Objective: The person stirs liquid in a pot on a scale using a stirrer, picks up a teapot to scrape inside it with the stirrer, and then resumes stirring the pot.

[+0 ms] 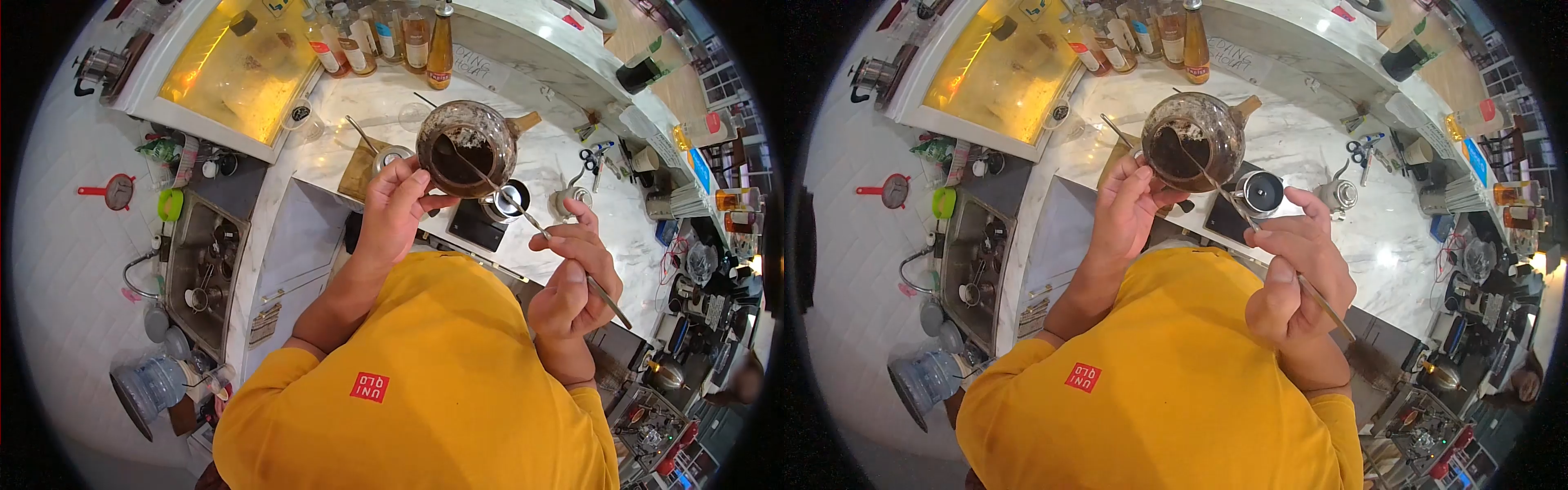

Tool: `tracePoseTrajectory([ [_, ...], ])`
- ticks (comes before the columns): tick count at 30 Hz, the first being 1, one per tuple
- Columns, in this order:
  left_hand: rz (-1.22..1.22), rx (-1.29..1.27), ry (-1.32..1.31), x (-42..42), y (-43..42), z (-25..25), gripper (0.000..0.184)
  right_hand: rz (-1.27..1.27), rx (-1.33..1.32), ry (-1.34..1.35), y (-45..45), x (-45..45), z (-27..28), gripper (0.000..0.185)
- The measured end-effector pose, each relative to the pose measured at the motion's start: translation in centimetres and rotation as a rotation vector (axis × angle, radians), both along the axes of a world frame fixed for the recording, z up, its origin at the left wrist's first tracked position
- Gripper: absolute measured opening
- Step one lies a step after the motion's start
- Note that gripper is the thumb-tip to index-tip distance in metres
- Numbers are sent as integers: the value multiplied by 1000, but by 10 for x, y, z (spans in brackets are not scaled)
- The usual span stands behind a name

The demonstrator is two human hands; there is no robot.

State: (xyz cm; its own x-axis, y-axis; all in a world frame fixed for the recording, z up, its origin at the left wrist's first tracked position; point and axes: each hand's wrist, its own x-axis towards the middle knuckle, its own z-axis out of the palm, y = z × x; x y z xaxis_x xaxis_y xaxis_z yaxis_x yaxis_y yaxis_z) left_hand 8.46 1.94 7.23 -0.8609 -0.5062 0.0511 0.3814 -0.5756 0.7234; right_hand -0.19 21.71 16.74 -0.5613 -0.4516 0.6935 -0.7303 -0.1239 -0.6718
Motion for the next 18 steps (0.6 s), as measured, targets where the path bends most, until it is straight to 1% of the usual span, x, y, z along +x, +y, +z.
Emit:
tracePoseTrajectory([
  [3, -21, 9, 35, 0, -14, -7, 12, 2, -71, -98, -13, 5, -1, 23],
  [5, -44, 26, 47, 1, -25, -11, 11, 13, -14, -57, -22, 8, 2, 25],
  [7, -62, 63, 7, 1, -35, -13, 15, 21, 78, -39, -30, 12, 7, 26],
  [10, -88, 102, -25, 0, -44, -23, 16, 15, 84, -103, -40, 16, 4, 28],
  [13, -124, 80, 11, -4, -57, -31, 16, 8, -32, -188, -41, 15, -13, 27],
  [15, -159, 59, 41, -8, -61, -29, 16, -24, -23, -161, -43, 17, -12, 27],
  [17, -188, 36, 74, -11, -67, -33, 10, -40, 9, -96, -42, 16, -10, 27],
  [18, -206, 25, 91, -13, -70, -34, 9, -45, 53, -55, -43, 17, -6, 26],
])
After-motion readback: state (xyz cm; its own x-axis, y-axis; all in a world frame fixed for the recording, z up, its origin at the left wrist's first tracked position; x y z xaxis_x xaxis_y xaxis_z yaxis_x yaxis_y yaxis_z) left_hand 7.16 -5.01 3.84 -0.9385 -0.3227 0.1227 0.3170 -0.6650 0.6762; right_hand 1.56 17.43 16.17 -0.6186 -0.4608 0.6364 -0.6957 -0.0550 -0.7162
